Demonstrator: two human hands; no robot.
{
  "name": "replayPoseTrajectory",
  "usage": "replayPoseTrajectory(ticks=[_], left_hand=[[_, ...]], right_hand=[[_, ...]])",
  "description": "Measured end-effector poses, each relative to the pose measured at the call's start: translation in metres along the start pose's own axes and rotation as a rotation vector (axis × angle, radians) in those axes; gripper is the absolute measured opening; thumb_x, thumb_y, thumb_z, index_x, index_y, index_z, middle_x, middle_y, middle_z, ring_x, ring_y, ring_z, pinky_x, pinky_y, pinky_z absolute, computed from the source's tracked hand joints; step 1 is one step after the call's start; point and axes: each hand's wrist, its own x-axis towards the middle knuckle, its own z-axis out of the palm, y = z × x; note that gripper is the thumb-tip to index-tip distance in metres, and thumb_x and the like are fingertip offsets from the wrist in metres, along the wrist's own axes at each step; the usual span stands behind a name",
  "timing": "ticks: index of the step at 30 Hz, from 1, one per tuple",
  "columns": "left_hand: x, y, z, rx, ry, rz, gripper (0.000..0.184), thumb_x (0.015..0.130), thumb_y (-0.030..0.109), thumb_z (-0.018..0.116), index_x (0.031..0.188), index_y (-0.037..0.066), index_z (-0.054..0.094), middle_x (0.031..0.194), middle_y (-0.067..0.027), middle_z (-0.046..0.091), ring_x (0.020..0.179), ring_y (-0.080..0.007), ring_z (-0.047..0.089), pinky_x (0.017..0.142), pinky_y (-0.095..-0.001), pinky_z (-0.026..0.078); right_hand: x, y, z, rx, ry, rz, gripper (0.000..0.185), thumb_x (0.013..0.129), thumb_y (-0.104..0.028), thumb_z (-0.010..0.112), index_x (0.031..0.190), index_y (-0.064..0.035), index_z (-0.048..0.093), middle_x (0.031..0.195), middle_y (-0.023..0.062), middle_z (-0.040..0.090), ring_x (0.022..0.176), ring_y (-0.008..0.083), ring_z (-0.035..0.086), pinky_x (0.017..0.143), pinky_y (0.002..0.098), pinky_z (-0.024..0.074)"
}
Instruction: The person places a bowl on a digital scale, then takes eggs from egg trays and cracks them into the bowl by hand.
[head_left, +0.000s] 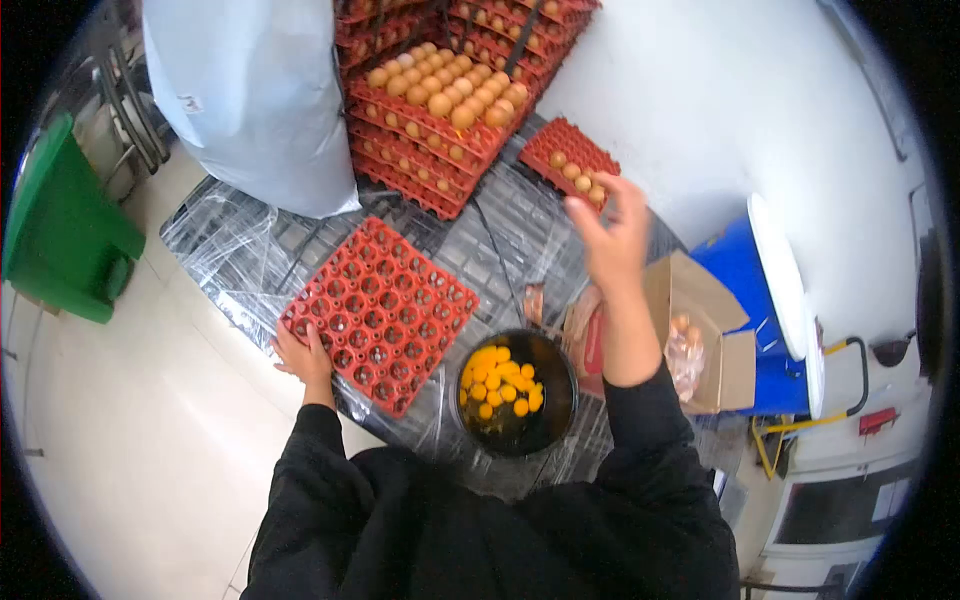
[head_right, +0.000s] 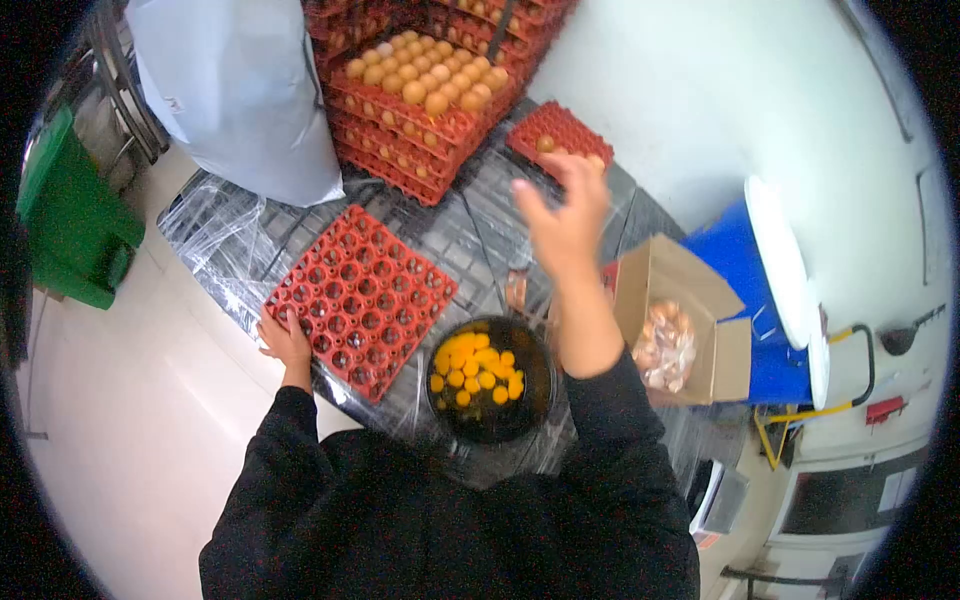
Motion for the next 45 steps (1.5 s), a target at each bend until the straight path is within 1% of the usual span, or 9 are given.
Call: replayPoseTrajectory(ticks=[8,14,18,22,25,31,34,38,45], left_hand=[[0.000,-0.009,0.006,-0.120,0.009,0.080,0.068,0.078,0.042,0.046,0.134,0.007,0.027,0.134,-0.0136,0.035,0.127,-0.0334,0.024,0.097,-0.0612,-0.002],[0.001,-0.006,0.001,-0.151,-0.015,0.088,0.073,0.078,0.053,0.037,0.134,0.008,0.027,0.131,-0.0145,0.038,0.125,-0.0334,0.027,0.097,-0.0598,-0.006],[0.003,-0.008,0.004,-0.134,-0.008,0.099,0.078,0.078,0.063,0.028,0.134,0.008,0.029,0.128,-0.0138,0.041,0.124,-0.0322,0.029,0.097,-0.0601,-0.005],[0.001,-0.010,0.004,-0.129,-0.012,0.099,0.076,0.078,0.062,0.029,0.133,0.009,0.029,0.129,-0.0134,0.040,0.124,-0.0311,0.029,0.097,-0.0601,-0.004],[0.002,-0.005,0.000,-0.111,-0.036,0.077,0.075,0.078,0.061,0.031,0.133,0.009,0.029,0.129,-0.0133,0.040,0.124,-0.0310,0.029,0.097,-0.0601,-0.005],[0.001,-0.008,0.007,-0.091,-0.034,0.061,0.062,0.086,0.050,0.030,0.133,0.010,0.030,0.133,-0.0135,0.036,0.126,-0.0313,0.026,0.096,-0.0610,-0.005],[0.008,-0.021,0.014,-0.153,0.048,0.052,0.062,0.085,0.050,0.033,0.132,0.009,0.032,0.131,-0.0141,0.038,0.124,-0.0328,0.029,0.097,-0.0602,0.004],[-0.004,0.016,-0.003,-0.094,0.167,0.208,0.063,0.081,0.046,0.047,0.128,0.006,0.036,0.128,-0.0166,0.040,0.119,-0.0356,0.032,0.097,-0.0550,0.015],[-0.081,0.157,-0.030,-0.306,-0.364,1.055,0.063,0.070,0.041,0.063,0.121,0.009,0.044,0.127,-0.0152,0.039,0.120,-0.0356,0.029,0.096,-0.0511,0.021]], right_hand=[[0.101,0.051,0.189,-0.189,-0.404,0.002,0.050,0.066,-0.025,0.068,0.110,-0.0057,0.054,0.105,0.0179,0.055,0.100,0.0326,0.052,0.085,0.0372,0.0419],[0.142,0.075,0.240,-0.196,-0.545,0.299,0.055,0.065,-0.024,0.067,0.116,-0.0114,0.054,0.101,0.0189,0.059,0.098,0.0284,0.055,0.085,0.0318,0.0427],[0.147,0.074,0.250,-0.495,-0.551,0.107,0.042,0.065,-0.023,0.066,0.105,-0.0127,0.061,0.099,0.0161,0.061,0.093,0.0281,0.057,0.079,0.0309,0.0446],[0.138,0.085,0.239,-0.086,-0.245,0.197,0.033,0.071,-0.023,0.059,0.099,-0.0065,0.059,0.096,0.0164,0.060,0.088,0.0269,0.058,0.070,0.0335,0.0481],[0.106,0.067,0.197,1.072,-0.057,0.780,0.033,0.076,-0.023,0.054,0.104,-0.0053,0.052,0.098,0.0131,0.055,0.082,0.0256,0.056,0.067,0.0342,0.0492],[-0.084,0.048,0.021,1.624,-0.292,1.225,0.028,0.077,-0.013,0.050,0.105,-0.0075,0.047,0.104,0.0155,0.052,0.080,0.0300,0.058,0.066,0.0321,0.0518],[-0.189,0.048,-0.049,1.198,-0.306,1.258,0.035,0.074,-0.005,0.055,0.109,-0.0082,0.048,0.106,0.0164,0.052,0.088,0.0288,0.057,0.069,0.0299,0.0521],[-0.274,0.057,-0.087,-0.149,-0.451,0.512,0.037,0.077,-0.015,0.059,0.112,-0.0061,0.048,0.105,0.0155,0.049,0.094,0.0306,0.053,0.080,0.0362,0.0422],[-0.314,0.078,-0.087,-0.126,-0.539,0.413,0.034,0.076,-0.014,0.059,0.108,-0.0070,0.052,0.106,0.0159,0.046,0.090,0.0345,0.052,0.073,0.0383,0.0452]])
